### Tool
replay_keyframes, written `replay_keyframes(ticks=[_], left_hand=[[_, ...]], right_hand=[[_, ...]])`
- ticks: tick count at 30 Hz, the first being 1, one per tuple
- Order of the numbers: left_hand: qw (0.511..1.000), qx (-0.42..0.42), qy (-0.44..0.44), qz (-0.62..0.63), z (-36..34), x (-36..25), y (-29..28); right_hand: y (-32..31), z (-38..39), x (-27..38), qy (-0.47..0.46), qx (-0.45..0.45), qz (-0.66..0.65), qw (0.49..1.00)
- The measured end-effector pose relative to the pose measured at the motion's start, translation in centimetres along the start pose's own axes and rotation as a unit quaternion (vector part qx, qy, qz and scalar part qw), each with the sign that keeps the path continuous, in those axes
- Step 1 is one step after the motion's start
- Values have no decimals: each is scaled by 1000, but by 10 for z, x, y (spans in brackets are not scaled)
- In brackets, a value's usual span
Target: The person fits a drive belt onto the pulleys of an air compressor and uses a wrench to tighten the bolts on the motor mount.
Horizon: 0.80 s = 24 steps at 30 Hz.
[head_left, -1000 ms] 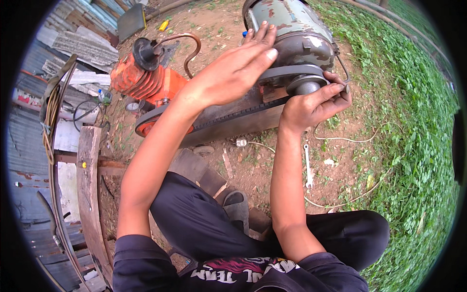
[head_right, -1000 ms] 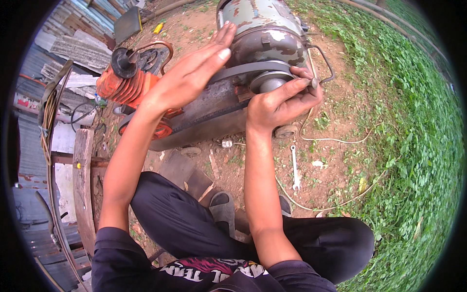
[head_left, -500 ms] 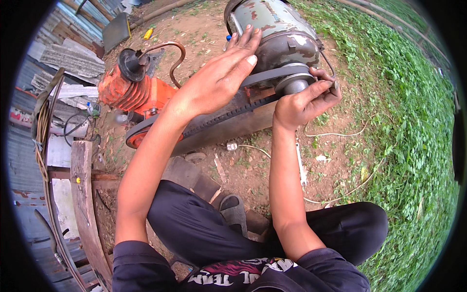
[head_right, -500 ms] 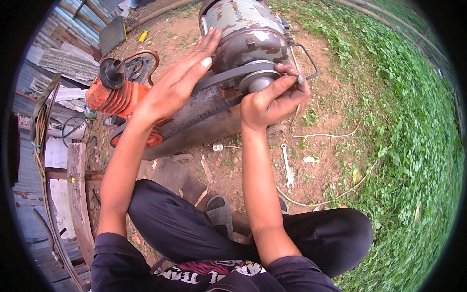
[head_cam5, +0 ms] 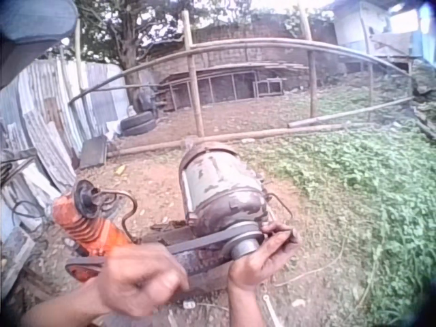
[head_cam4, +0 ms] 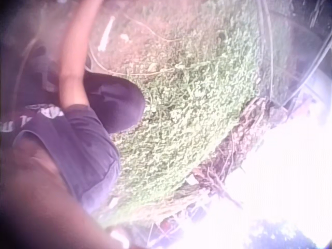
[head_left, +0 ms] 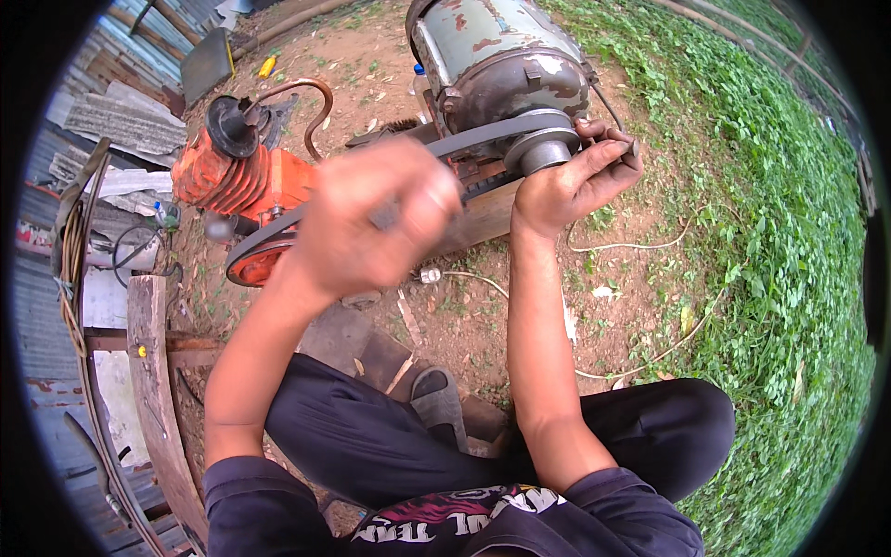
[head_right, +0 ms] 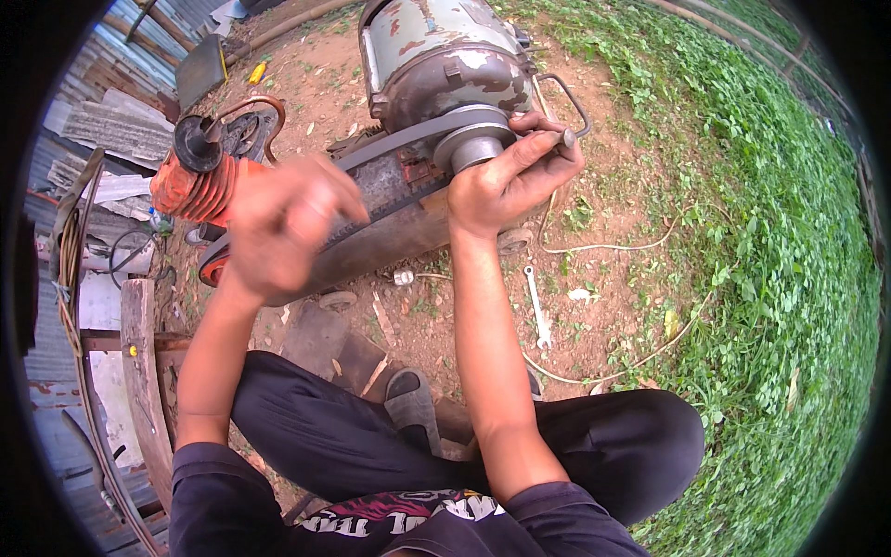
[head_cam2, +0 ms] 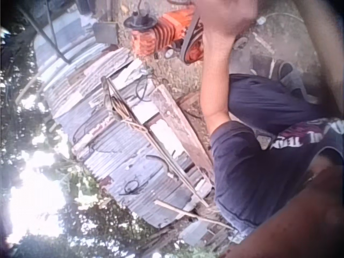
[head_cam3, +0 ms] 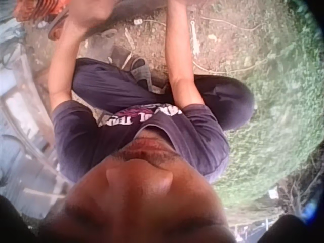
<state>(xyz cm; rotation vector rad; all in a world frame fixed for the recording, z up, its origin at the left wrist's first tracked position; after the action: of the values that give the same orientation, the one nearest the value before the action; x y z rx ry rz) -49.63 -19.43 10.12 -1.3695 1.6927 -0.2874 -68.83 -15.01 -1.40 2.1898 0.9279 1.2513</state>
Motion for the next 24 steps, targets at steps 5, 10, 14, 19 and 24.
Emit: replay_keyframes(ticks=[5, 10, 14, 19, 24], left_hand=[[989, 121, 67, -46, 31, 0, 68], [997, 12, -71, -38, 22, 50, 61], [972, -34, -207, -107, 32, 104, 61], [940, -2, -319, -122, 42, 155, 67], [944, 6, -300, -138, 41, 151, 69]], right_hand=[[1, 0, 2, 5, 14, -12, 1000], [-47, -10, -8, 69, -17, 66, 995], [-77, 3, -29, 135, -11, 107, 985], [-69, 60, -61, 272, 53, 64, 959], [-53, 102, -70, 329, 82, 16, 941]])
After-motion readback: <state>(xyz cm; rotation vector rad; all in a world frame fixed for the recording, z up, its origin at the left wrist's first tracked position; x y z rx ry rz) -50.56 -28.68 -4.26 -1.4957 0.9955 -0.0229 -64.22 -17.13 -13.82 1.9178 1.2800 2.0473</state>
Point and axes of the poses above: each hand's wrist, its own z-axis away from the middle knuckle, its own y-axis out of the palm, x = y × z, the point moved 10 cm from there along -z, towards the middle knuckle, and after that the axes turned 2 degrees about -z, right-handed, at the moved point
